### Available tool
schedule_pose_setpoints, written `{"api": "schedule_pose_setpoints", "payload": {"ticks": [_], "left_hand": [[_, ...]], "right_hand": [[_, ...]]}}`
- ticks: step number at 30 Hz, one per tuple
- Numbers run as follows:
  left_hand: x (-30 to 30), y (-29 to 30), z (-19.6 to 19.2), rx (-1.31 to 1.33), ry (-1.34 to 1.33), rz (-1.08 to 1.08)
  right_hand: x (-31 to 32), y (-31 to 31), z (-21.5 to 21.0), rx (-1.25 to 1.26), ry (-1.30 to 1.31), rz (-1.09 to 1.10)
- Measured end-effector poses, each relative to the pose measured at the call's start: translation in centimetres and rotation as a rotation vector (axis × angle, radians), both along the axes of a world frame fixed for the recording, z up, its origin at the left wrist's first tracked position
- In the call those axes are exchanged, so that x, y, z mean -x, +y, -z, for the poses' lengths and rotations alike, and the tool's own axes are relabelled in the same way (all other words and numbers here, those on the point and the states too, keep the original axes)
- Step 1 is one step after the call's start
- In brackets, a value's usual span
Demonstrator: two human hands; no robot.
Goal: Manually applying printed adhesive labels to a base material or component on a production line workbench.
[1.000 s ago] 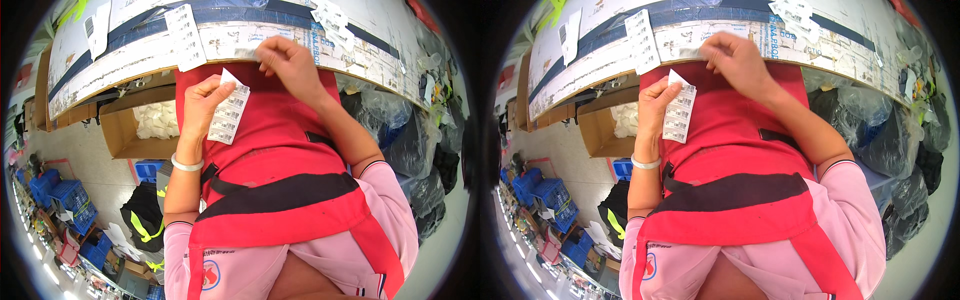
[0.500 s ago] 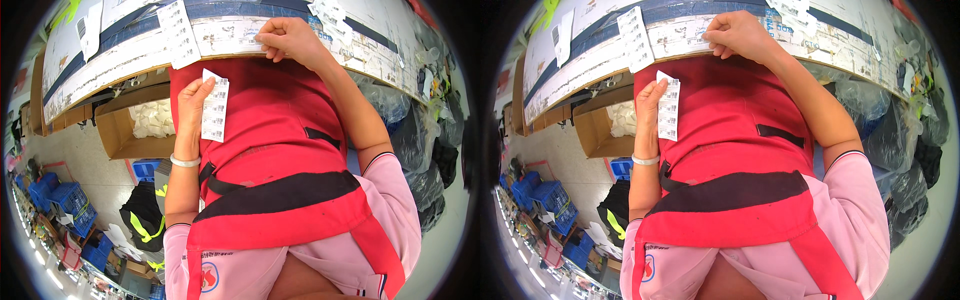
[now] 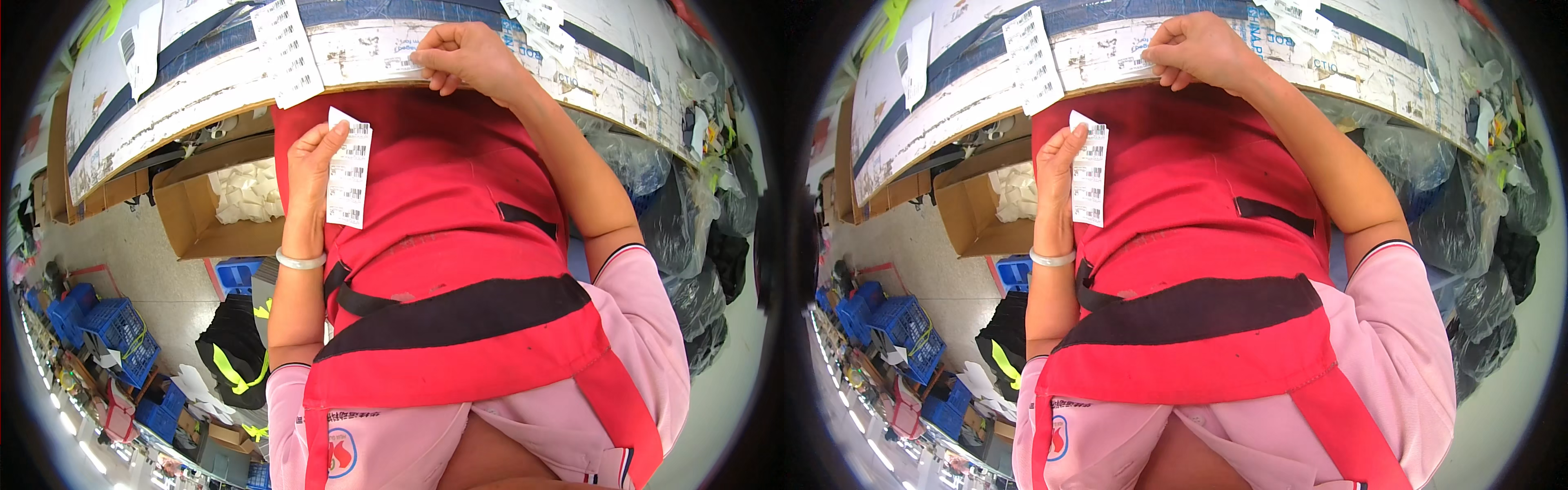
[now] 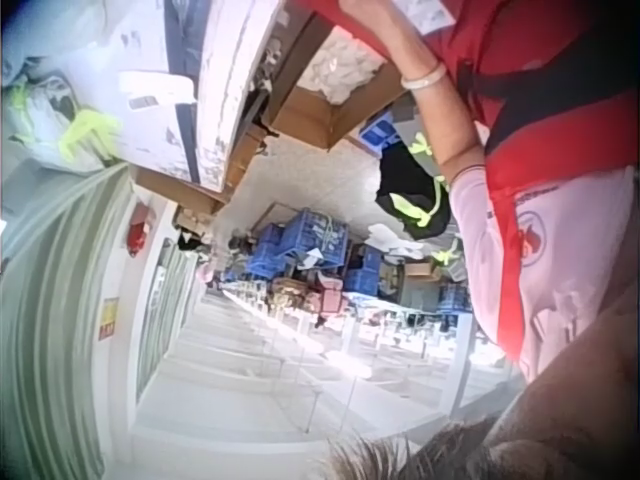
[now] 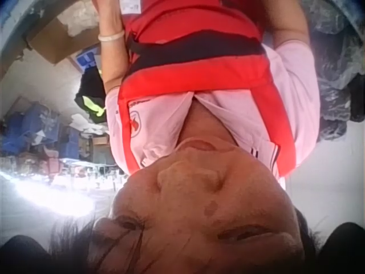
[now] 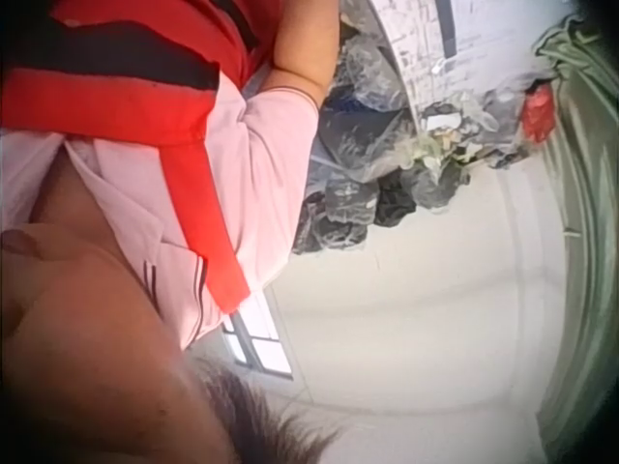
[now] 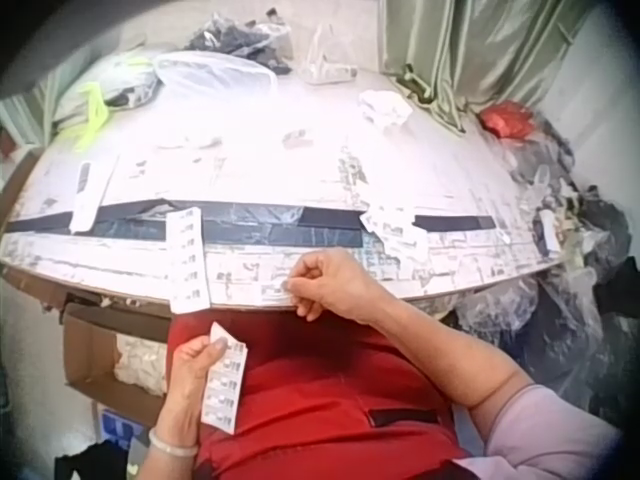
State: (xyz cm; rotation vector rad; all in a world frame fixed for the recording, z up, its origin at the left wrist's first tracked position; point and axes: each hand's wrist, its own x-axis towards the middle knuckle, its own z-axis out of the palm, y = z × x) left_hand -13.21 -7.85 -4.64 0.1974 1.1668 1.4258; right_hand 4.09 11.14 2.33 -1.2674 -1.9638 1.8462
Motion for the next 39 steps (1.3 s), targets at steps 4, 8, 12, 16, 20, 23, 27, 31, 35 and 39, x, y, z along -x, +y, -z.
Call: {"api": "schedule_pose_setpoints", "payload": {"ticks": [4,8,12,16,20,23,27,31,35,39], "left_hand": [[0.0,0.0,0.1,0.009,0.009,-0.002],[0.1,0.0,0.1,0.014,-0.001,0.000],[0.1,0.0,0.1,-0.003,-0.012,0.007],[0.2,-0.1,0.3,-0.011,-0.004,0.007],[0.2,-0.1,0.2,-0.006,-0.010,0.001],[0.1,0.0,0.1,-0.006,0.004,-0.003],[0.2,0.0,0.1,0.013,0.016,0.007],[0.1,0.0,0.2,0.012,0.017,0.031],[0.0,0.1,0.3,0.021,0.025,0.031],[0.1,-0.6,0.2,0.036,0.114,0.008]], "right_hand": [[0.0,0.0,-0.1,0.004,-0.017,-0.002],[0.1,-0.1,-0.1,-0.007,-0.007,-0.009],[0.0,-0.1,0.2,-0.017,0.000,-0.005],[0.1,-0.2,0.1,-0.019,-0.015,-0.007],[0.3,-0.1,-0.1,-0.024,-0.033,-0.012],[0.2,0.0,0.1,-0.048,-0.032,-0.022],[0.7,-0.6,-0.5,-0.157,-0.084,-0.052],[0.2,-0.1,-0.1,-0.144,-0.039,-0.076],[-1.4,-0.5,-1.2,-0.049,0.043,0.030],[-6.3,2.2,-2.0,-0.202,0.076,0.164]]}}
